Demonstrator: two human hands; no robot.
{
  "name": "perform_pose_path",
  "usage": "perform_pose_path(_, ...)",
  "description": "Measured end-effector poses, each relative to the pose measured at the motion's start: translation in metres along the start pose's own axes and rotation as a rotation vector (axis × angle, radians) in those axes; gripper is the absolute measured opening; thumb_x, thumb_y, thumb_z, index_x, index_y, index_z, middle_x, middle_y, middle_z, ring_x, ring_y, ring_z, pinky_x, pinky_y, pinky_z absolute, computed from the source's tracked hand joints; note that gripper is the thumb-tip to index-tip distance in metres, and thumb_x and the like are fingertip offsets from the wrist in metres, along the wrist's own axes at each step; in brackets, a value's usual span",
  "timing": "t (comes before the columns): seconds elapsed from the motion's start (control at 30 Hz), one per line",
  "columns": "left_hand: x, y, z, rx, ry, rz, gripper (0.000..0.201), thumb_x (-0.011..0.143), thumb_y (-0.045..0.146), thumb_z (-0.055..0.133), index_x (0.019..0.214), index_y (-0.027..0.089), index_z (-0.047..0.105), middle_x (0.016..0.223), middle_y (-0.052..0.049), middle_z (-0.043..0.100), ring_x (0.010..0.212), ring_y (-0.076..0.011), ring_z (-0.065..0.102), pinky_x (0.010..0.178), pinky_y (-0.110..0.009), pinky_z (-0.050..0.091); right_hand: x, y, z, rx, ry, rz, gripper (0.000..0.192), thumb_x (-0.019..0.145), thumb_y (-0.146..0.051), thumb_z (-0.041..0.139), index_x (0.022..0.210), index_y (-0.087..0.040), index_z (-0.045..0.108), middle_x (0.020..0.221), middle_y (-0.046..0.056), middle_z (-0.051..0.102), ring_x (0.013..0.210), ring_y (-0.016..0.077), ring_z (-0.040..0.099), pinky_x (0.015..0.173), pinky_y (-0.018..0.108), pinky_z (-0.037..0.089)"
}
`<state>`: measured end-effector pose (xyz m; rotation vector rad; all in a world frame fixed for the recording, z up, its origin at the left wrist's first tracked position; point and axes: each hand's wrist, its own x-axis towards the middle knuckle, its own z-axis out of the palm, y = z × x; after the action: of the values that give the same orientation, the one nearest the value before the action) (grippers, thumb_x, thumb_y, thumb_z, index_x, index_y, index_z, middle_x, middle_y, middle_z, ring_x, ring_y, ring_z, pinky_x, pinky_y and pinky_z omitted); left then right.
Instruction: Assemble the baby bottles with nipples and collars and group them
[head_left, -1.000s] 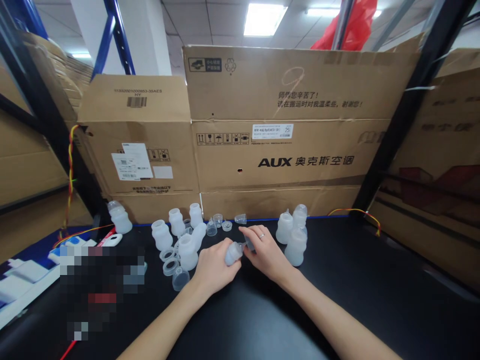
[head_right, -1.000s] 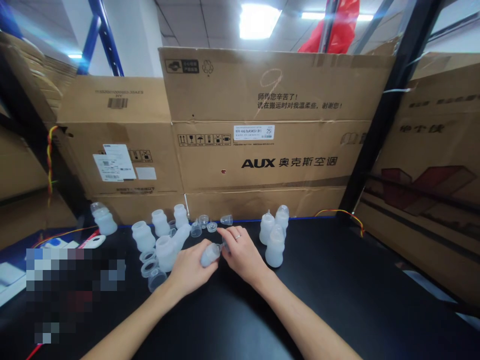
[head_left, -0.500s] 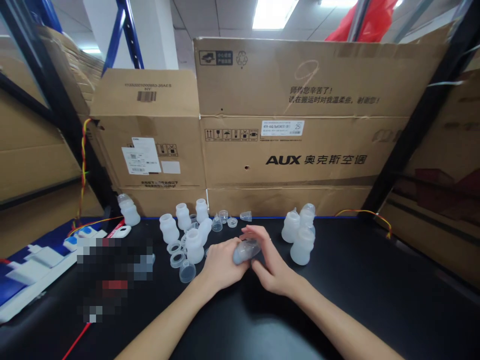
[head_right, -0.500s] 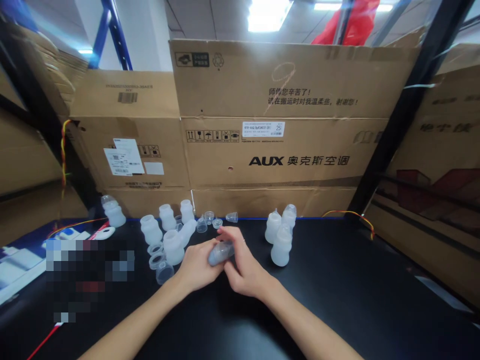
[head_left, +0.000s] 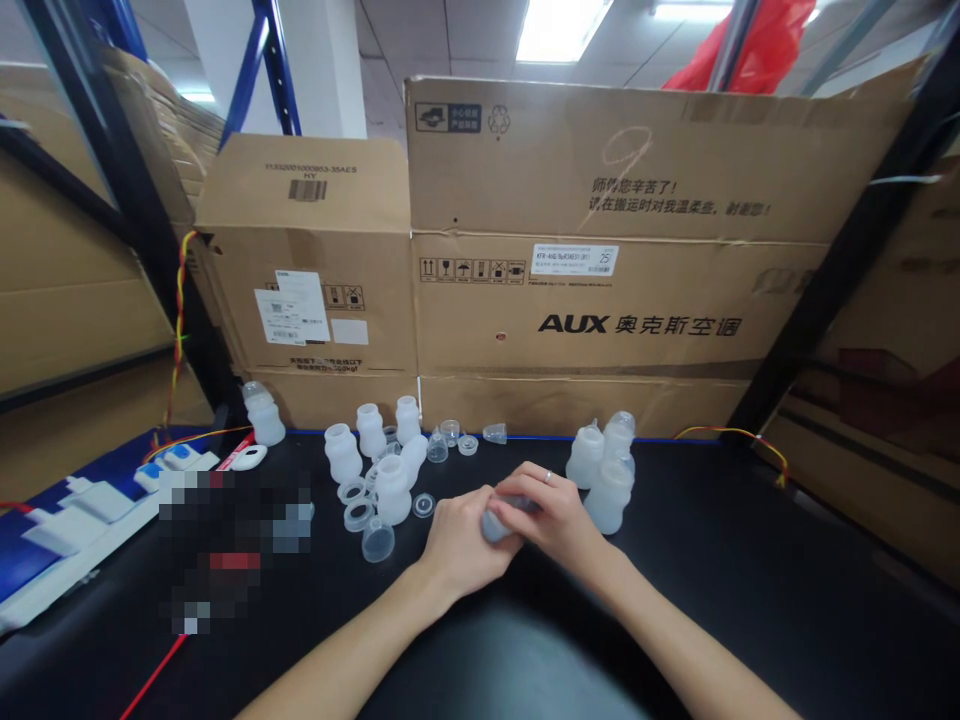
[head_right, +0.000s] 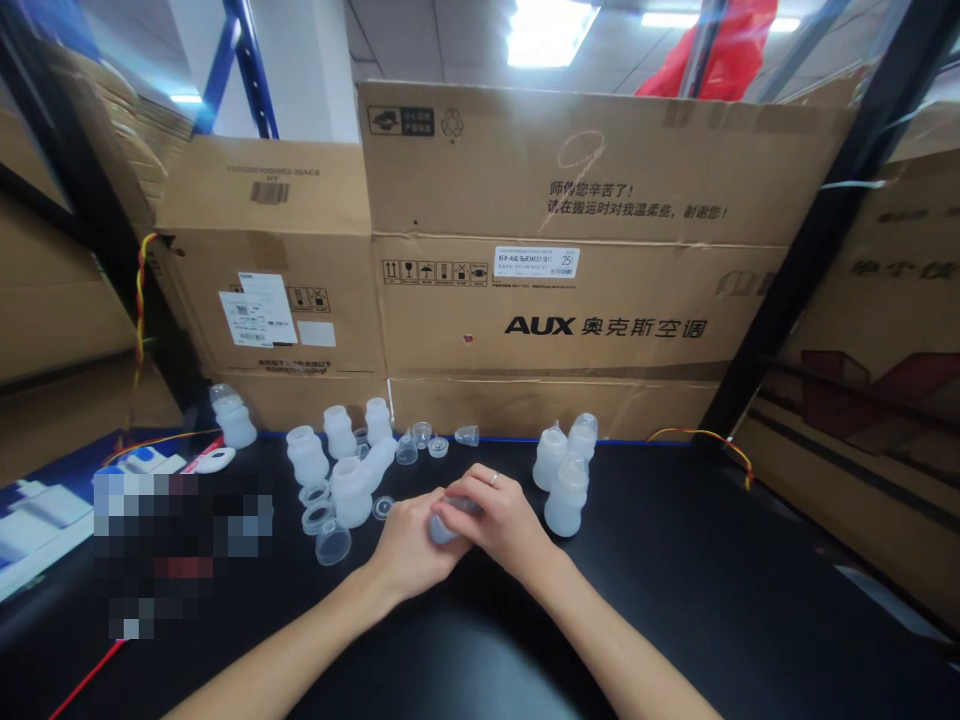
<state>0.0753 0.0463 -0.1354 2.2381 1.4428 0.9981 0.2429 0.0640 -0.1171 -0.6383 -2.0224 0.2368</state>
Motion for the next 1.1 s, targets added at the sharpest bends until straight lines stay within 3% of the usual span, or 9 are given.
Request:
perform_pose_path(0.1,-0.002,0.005,0.004,-0.016,-0.018,0.026,0.020,0.081,0.039,0.068,0.095,0.025,0.068,0.094,-0.003,0.076,0.084,-0.0235,0.072,0.074,-0.033,0.053,0.000,-0.003,0.002,-0.156,0.066,0.064,0.034,0.101,-0.035,0.056,0.073,-0.016,0.060,0.068,0.001,0.054,0.059,0.0095,0.048,0.057,0.023,0.040)
perform_pose_path(0.23,-0.003,0.006,0.001,-0.101,-0.024,0.044,0.037,0.084,0.041,0.069,0.116,0.025,0.061,0.111,-0.005,0.072,0.101,-0.0250,0.069,0.090,-0.038,0.055,0.004,-0.007,-0.003,-0.168,0.198,0.144,0.026,0.097,-0.041,0.064,0.087,-0.016,0.064,0.074,0.001,0.062,0.061,0.0097,0.054,0.058,0.021,0.044)
perform_pose_path(0.33,-0.002,-0.001,-0.001,-0.194,-0.064,0.107,0.068,0.085,0.039,0.071,0.145,0.028,0.039,0.140,-0.008,0.057,0.125,-0.0253,0.058,0.109,-0.043,0.049,0.010,-0.010,-0.021,-0.188,0.351,0.143,0.027,0.093,-0.042,0.071,0.088,-0.016,0.066,0.075,0.002,0.065,0.058,0.0092,0.056,0.055,0.020,0.046)
perform_pose_path(0.43,-0.001,-0.011,0.002,-0.203,-0.079,0.113,0.087,0.086,0.036,0.071,0.156,0.028,0.020,0.152,-0.010,0.044,0.138,-0.0257,0.047,0.118,-0.046,0.041,0.017,-0.012,-0.051,-0.195,0.614,0.080,0.023,0.090,-0.037,0.074,0.089,-0.016,0.066,0.082,0.004,0.069,0.068,0.0124,0.064,0.062,0.022,0.052)
perform_pose_path(0.6,0.002,-0.025,0.009,-0.024,-0.083,0.147,0.061,0.088,0.028,0.066,0.145,0.028,0.044,0.143,-0.008,0.052,0.132,-0.0269,0.051,0.115,-0.048,0.043,0.025,0.005,-0.113,-0.259,1.285,0.024,0.024,0.091,-0.035,0.068,0.087,-0.015,0.057,0.079,0.006,0.067,0.075,0.0221,0.071,0.067,0.033,0.056)
perform_pose_path(0.73,0.008,-0.034,0.011,0.128,-0.026,0.166,0.045,0.086,0.027,0.067,0.130,0.027,0.059,0.137,-0.007,0.057,0.130,-0.0288,0.050,0.114,-0.050,0.043,0.013,0.039,-0.159,-0.377,1.509,0.010,0.031,0.081,-0.039,0.075,0.077,-0.019,0.052,0.071,0.005,0.059,0.070,0.0272,0.071,0.056,0.033,0.052)
perform_pose_path(0.9,0.014,-0.043,0.012,0.236,0.000,0.127,0.038,0.089,0.036,0.065,0.124,0.023,0.064,0.132,-0.010,0.058,0.129,-0.0310,0.051,0.114,-0.052,0.042,-0.016,0.076,-0.192,-0.549,1.388,0.180,0.034,0.074,-0.046,0.079,0.075,-0.017,0.061,0.070,0.007,0.060,0.056,0.0188,0.060,0.051,0.030,0.042)
perform_pose_path(0.97,0.015,-0.047,0.014,0.224,-0.020,0.109,0.035,0.090,0.038,0.063,0.122,0.023,0.065,0.132,-0.010,0.058,0.129,-0.0305,0.051,0.113,-0.052,0.043,-0.025,0.083,-0.192,-0.619,1.223,0.355,0.038,0.075,-0.052,0.077,0.081,-0.016,0.068,0.075,0.008,0.065,0.057,0.0162,0.057,0.054,0.029,0.040)
perform_pose_path(1.1,0.015,-0.051,0.016,0.134,-0.077,0.104,0.028,0.093,0.035,0.060,0.119,0.026,0.067,0.136,-0.008,0.055,0.131,-0.0282,0.051,0.114,-0.051,0.044,-0.030,0.092,-0.174,-0.740,0.722,0.697,0.038,0.080,-0.056,0.070,0.097,-0.022,0.074,0.086,0.005,0.071,0.074,0.0209,0.065,0.066,0.029,0.044)
